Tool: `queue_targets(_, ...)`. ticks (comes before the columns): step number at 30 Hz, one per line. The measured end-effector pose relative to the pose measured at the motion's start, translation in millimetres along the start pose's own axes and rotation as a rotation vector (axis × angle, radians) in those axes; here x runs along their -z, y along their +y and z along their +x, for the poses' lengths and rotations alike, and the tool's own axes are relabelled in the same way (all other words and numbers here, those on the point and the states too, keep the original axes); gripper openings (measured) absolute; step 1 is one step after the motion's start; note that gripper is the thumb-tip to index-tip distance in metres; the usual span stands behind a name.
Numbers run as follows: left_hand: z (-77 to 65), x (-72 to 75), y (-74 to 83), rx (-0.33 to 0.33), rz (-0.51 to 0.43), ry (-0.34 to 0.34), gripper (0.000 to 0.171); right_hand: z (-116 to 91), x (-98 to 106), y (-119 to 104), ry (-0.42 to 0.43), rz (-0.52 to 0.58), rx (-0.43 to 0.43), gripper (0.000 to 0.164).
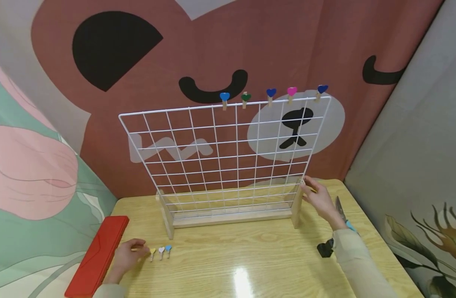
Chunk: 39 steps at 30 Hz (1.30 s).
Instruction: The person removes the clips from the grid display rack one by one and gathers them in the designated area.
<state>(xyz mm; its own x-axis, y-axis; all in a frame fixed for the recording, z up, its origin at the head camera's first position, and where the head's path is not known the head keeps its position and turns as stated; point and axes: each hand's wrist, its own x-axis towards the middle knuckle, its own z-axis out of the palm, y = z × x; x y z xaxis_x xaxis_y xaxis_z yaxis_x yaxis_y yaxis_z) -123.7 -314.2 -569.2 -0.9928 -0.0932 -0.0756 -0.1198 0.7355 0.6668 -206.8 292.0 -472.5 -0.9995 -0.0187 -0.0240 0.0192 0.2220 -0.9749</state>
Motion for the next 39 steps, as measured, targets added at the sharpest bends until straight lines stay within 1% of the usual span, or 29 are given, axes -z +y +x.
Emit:
queue_targets(2, 1.7, 8.1, 5.9, -0.003, 0.006, -0.008, 0.029, 0.2, 0.3, 0.0, -0.001, -0.002, -0.002, 0.058)
queue_targets(5, 5.1, 23.2, 19.7, -0.031, 0.022, -0.014, 0.03, 1.0, -0.3, 1.6, 0.002, 0.007, -0.002, 0.058)
queue_targets(8, 9.2, 41.3, 40.1, -0.109, 0.049, 0.02, 0.024, 1.8, -1.2, 3.5, 0.005, 0.013, -0.003, 0.057)
queue_targets(12, 12.5, 65.5, 74.6, -0.24, 0.07, 0.094, 0.016, 2.3, -1.6, 4.8, 0.004, 0.005, -0.004, 0.058)
queue_targets(15, 14.0, 79.8, 100.2, -0.291, 0.06, 0.102, 0.018, 2.1, -1.5, 5.2, 0.005, -0.005, 0.001, 0.058)
queue_targets(17, 15.0, 86.4, 114.4, -0.319, 0.047, 0.099, 0.019, 1.9, -1.5, 5.4, 0.005, -0.013, 0.008, 0.058)
queue_targets(19, 14.6, 91.6, 127.3, -0.356, 0.049, 0.11, 0.021, 1.7, -1.8, 5.5, 0.001, -0.013, 0.011, 0.058)
queue_targets(22, 12.9, 98.6, 147.8, -0.446, 0.058, 0.148, 0.028, 1.1, -2.8, 5.7, -0.006, -0.013, 0.004, 0.058)
queue_targets(25, 11.9, 107.1, 171.9, -0.551, 0.082, 0.201, 0.041, 0.2, -3.2, 5.6, -0.003, -0.017, -0.007, 0.057)
queue_targets(27, 10.6, 114.6, 189.3, -0.599, 0.072, 0.232, 0.049, -0.1, -3.0, 5.5, 0.002, -0.018, -0.009, 0.056)
queue_targets(31, 6.5, 129.3, 221.9, -0.703, 0.058, 0.32, 0.054, 1.0, -2.2, 5.2, -0.005, -0.019, 0.0, 0.057)
queue_targets(34, 4.7, 138.7, 245.7, -0.8, 0.069, 0.367, 0.056, 2.2, -1.1, 5.4, -0.008, -0.017, 0.004, 0.058)
queue_targets(36, 5.2, 144.6, 262.2, -0.86, 0.073, 0.376, 0.058, 2.6, -0.2, 5.4, -0.005, -0.013, 0.004, 0.058)
queue_targets(39, 7.8, 151.2, 286.0, -0.921, 0.087, 0.371, 0.059, 2.8, 0.7, 4.9, 0.004, -0.009, 0.006, 0.057)
